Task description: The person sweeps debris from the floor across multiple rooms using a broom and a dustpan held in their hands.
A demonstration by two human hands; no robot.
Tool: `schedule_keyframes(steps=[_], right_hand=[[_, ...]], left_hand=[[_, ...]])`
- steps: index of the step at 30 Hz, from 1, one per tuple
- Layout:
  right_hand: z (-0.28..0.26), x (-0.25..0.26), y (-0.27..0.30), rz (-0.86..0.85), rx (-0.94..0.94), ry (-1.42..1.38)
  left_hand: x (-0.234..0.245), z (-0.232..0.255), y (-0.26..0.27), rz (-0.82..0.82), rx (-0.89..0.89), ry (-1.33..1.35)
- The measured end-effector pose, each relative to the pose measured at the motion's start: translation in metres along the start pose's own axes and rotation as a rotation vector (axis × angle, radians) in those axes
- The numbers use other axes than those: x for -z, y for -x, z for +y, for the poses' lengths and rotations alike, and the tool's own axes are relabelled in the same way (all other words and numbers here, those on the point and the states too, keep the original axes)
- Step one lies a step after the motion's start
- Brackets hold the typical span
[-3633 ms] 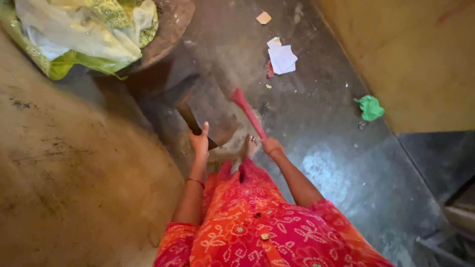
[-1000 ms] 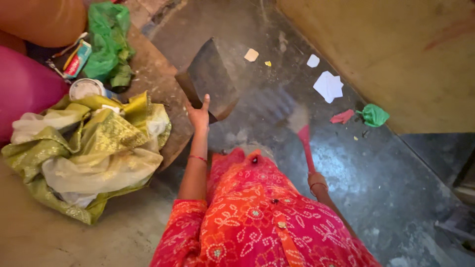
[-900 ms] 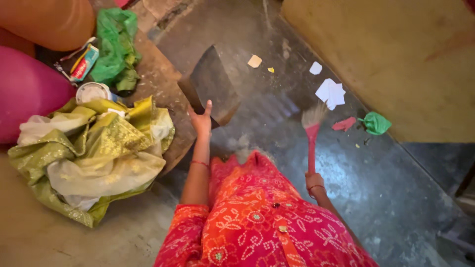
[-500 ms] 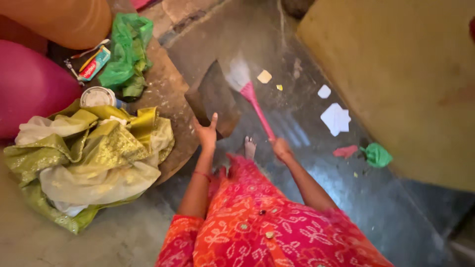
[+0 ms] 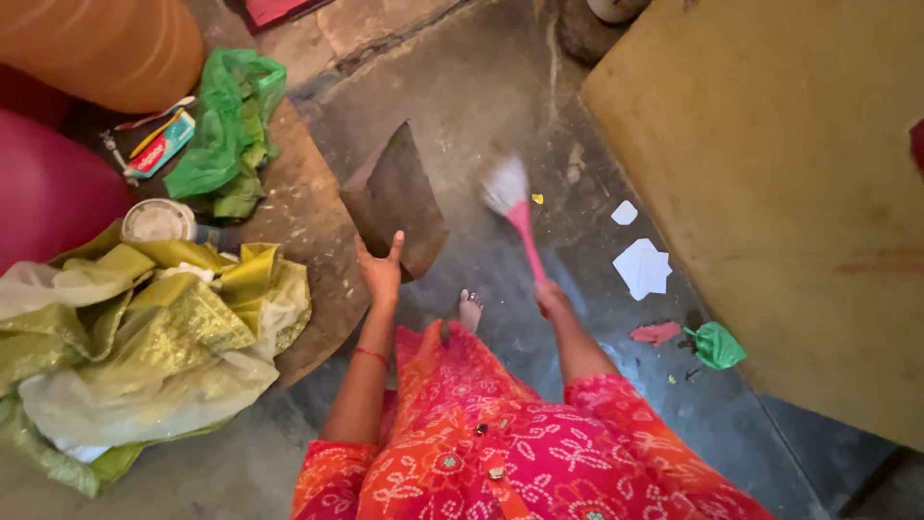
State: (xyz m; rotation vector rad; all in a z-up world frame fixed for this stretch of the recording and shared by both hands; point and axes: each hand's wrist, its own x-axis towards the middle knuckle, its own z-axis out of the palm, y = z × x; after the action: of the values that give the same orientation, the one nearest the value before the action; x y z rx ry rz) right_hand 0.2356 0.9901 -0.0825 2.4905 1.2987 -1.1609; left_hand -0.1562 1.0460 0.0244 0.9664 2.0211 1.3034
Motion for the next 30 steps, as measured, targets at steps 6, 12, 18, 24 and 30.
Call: schedule_keyframes(steps=[6, 12, 18, 24, 30], right_hand=[[0.199, -0.022, 0.028, -0.024, -0.37, -0.494], [0.255, -0.019, 0.08, 0.258, -0.343, -0.368], [0.119, 0.016, 0.202, 0.137, -0.467, -0.852], [0.025, -0.035, 0.205, 0.029, -0.055, -0.303], [-0.022, -0.065, 0.166, 0.039, 0.207, 0.08]], left_hand=[[-0.018, 0.017, 0.006, -0.114, -0.043, 0.172], [-0.016, 0.025, 0.021, -0.192, -0.03, 0.187], [-0.01, 0.014, 0.037, -0.183, 0.003, 0.111], [-0.002, -0.009, 0.042, -0.197, -0.038, 0.104], [0.019, -0.004, 0.047, -0.233, -0.011, 0.169]])
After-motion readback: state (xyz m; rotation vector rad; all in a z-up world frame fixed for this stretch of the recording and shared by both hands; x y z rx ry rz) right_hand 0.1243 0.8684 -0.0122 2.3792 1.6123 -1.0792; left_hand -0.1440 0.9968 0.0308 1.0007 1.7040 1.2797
